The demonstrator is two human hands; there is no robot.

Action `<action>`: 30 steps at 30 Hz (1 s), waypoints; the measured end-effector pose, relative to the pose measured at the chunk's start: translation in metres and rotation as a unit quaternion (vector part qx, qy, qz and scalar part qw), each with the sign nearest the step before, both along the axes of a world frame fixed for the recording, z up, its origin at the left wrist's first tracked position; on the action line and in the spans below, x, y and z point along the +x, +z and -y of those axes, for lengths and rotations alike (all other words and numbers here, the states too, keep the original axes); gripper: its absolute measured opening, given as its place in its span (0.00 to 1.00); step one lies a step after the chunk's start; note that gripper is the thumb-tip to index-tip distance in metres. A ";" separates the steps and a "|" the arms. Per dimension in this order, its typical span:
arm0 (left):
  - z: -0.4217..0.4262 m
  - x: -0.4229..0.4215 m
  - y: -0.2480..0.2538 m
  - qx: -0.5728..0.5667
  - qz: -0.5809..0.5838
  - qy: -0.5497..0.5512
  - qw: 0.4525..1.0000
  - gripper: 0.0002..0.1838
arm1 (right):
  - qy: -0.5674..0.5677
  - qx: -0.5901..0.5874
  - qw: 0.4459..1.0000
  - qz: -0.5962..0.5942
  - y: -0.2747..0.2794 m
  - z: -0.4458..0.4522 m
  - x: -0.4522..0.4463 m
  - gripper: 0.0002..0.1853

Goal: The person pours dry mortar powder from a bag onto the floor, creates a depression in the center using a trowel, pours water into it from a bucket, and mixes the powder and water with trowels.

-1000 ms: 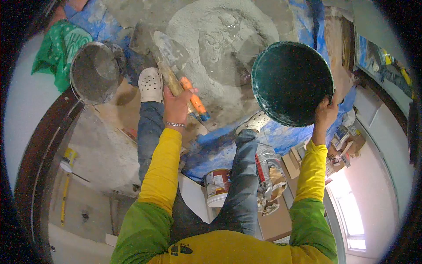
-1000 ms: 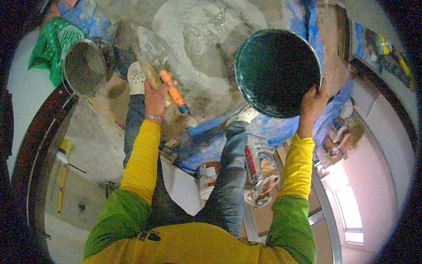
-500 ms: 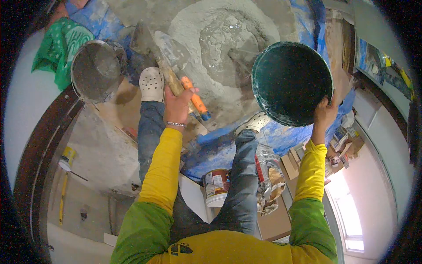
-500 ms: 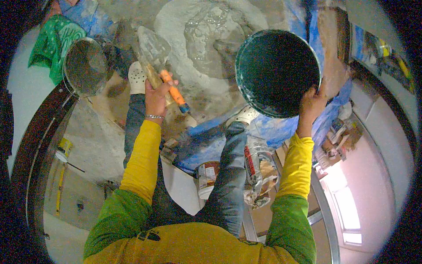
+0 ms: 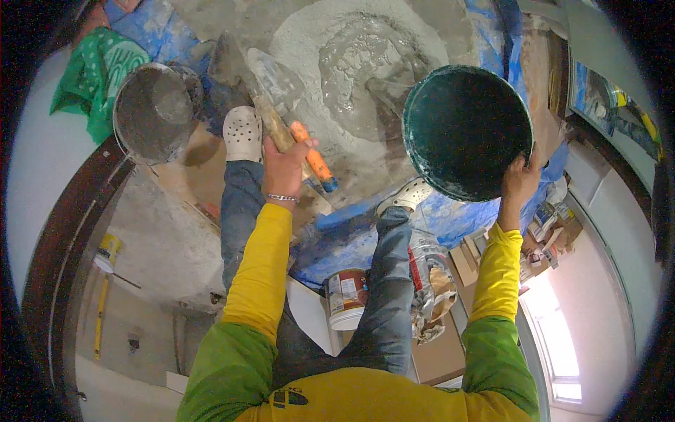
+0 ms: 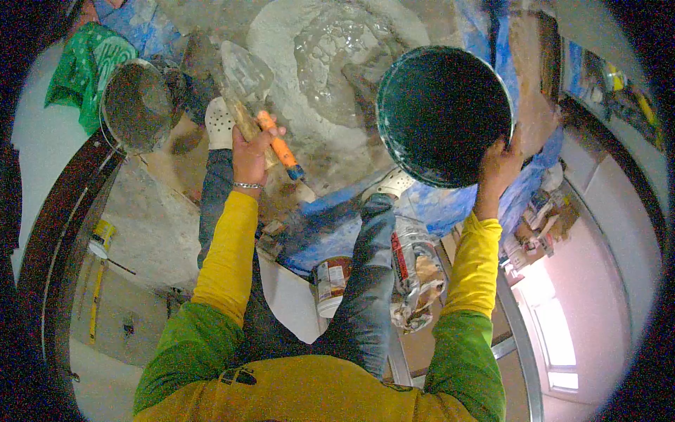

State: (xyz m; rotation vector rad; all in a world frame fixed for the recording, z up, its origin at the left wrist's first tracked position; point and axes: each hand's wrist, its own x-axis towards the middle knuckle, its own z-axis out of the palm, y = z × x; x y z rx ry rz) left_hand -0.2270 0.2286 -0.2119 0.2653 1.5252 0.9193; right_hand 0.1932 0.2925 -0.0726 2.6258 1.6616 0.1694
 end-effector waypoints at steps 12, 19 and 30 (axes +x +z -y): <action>-0.001 0.000 0.003 0.002 0.033 0.015 0.999 0.27 | 0.001 0.003 1.000 -0.020 0.003 -0.003 -0.007 0.27; -0.002 0.001 0.004 0.007 0.046 0.029 0.999 0.29 | -0.009 -0.006 1.000 -0.014 0.004 -0.003 -0.010 0.27; -0.002 0.002 0.003 0.010 0.036 0.021 0.999 0.28 | -0.013 -0.002 1.000 -0.018 -0.001 0.000 -0.002 0.25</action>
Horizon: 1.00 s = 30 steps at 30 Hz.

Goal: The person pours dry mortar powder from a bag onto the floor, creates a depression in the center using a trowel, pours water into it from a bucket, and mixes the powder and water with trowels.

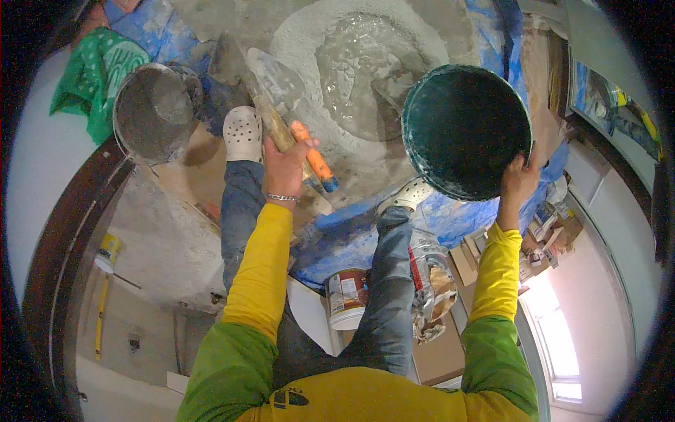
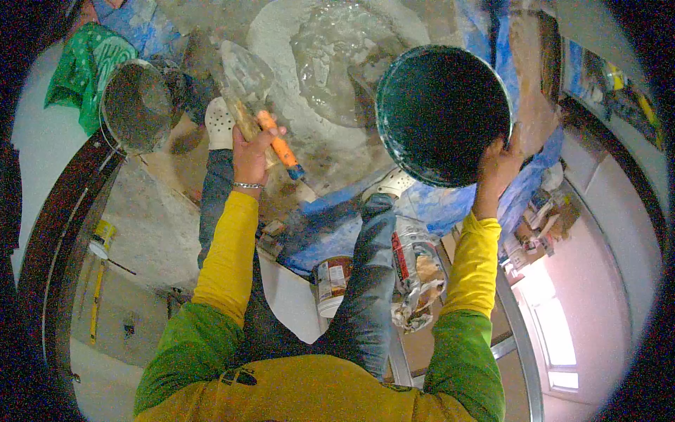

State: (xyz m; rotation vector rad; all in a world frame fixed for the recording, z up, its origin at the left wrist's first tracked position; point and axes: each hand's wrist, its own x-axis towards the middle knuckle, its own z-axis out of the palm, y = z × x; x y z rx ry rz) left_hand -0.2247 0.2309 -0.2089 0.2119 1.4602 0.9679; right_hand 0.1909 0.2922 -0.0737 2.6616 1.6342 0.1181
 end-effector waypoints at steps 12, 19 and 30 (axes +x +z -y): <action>-0.003 0.000 0.002 -0.010 -0.010 -0.005 1.000 0.29 | -0.007 -0.001 1.000 -0.020 0.004 -0.002 0.000 0.27; -0.008 0.005 0.010 -0.047 0.008 0.022 0.999 0.30 | 0.026 -0.003 0.998 -0.063 0.005 0.011 0.087 0.24; -0.012 0.021 0.017 -0.071 0.049 0.024 0.996 0.31 | -0.033 -0.164 0.978 -0.129 0.009 -0.029 0.296 0.21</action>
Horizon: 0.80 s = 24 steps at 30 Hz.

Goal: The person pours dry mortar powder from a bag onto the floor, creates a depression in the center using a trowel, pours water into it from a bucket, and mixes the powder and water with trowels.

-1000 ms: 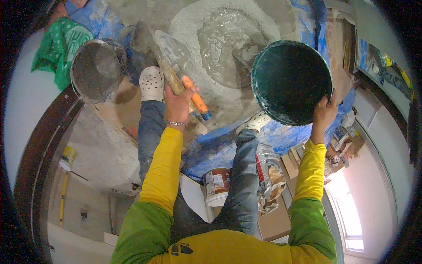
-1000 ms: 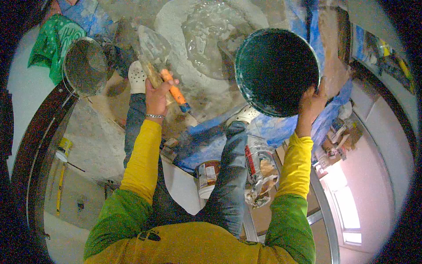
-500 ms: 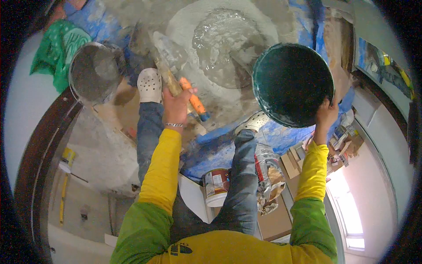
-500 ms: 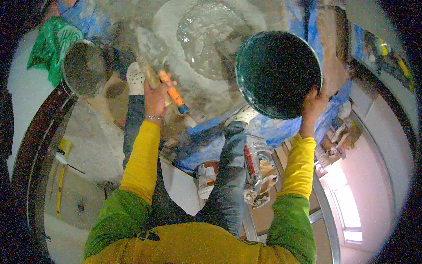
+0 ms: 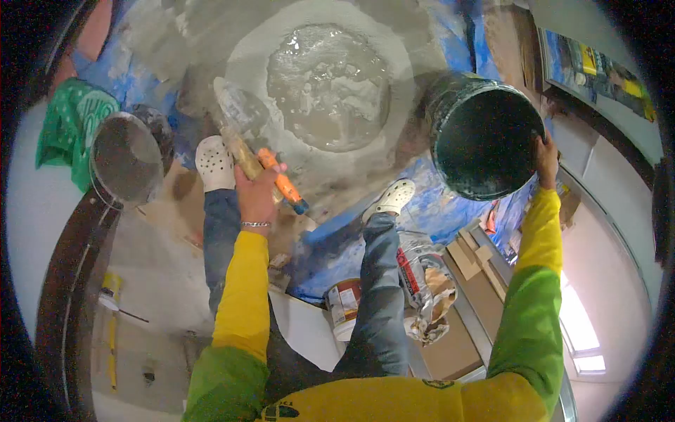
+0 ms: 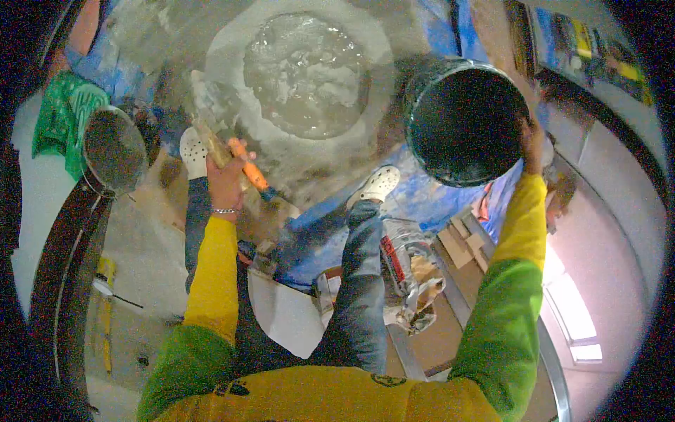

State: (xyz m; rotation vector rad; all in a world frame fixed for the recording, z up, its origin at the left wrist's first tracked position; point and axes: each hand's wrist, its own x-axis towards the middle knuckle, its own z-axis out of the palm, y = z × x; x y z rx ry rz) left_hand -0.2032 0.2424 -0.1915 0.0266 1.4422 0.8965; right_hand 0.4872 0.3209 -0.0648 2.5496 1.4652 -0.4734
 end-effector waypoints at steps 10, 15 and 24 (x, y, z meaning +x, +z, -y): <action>0.008 0.026 -0.005 0.028 -0.049 -0.070 0.996 0.21 | -0.024 0.018 0.989 -0.147 -0.045 -0.085 0.070 0.24; 0.025 0.035 -0.022 0.031 -0.109 -0.170 0.979 0.21 | 0.037 0.036 0.998 0.018 -0.094 -0.103 0.127 0.27; 0.058 0.079 -0.022 0.034 -0.030 -0.196 0.979 0.25 | 0.197 0.124 0.962 -0.145 -0.057 0.046 -0.217 0.17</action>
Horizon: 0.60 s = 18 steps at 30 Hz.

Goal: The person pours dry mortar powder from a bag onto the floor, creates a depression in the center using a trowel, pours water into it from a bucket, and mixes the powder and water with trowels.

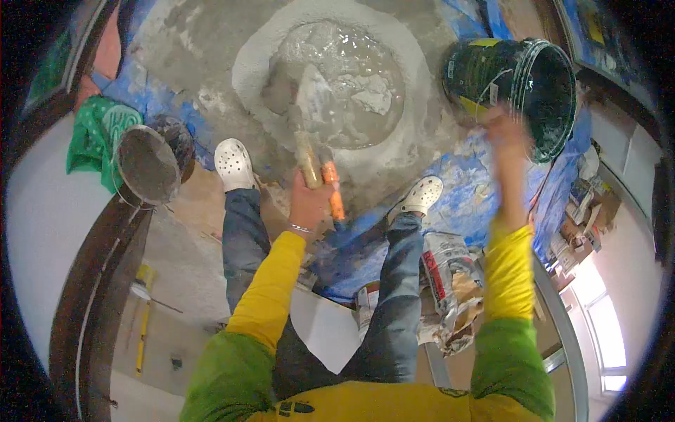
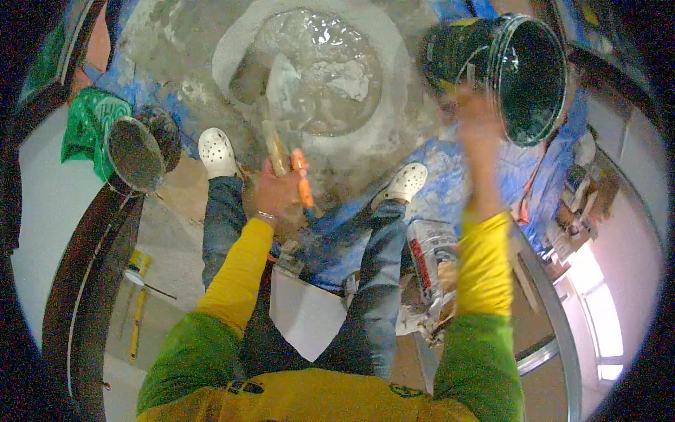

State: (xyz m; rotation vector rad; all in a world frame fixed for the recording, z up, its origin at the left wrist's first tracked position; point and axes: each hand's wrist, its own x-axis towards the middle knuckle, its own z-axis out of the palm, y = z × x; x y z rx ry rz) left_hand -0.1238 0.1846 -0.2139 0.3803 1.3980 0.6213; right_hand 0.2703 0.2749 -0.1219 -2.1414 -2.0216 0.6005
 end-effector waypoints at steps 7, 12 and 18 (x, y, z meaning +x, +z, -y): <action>0.015 0.013 0.011 -0.040 0.051 -0.011 0.998 0.31 | -0.403 -0.407 0.528 -0.627 -0.052 0.133 -0.246 0.29; 0.035 0.014 0.006 0.009 0.063 -0.029 0.998 0.23 | -0.421 -0.345 0.738 -0.399 -0.071 0.152 -0.243 0.26; 0.014 -0.015 0.009 -0.013 -0.009 -0.054 0.998 0.18 | -0.303 -0.127 0.944 0.037 -0.097 0.161 -0.184 0.26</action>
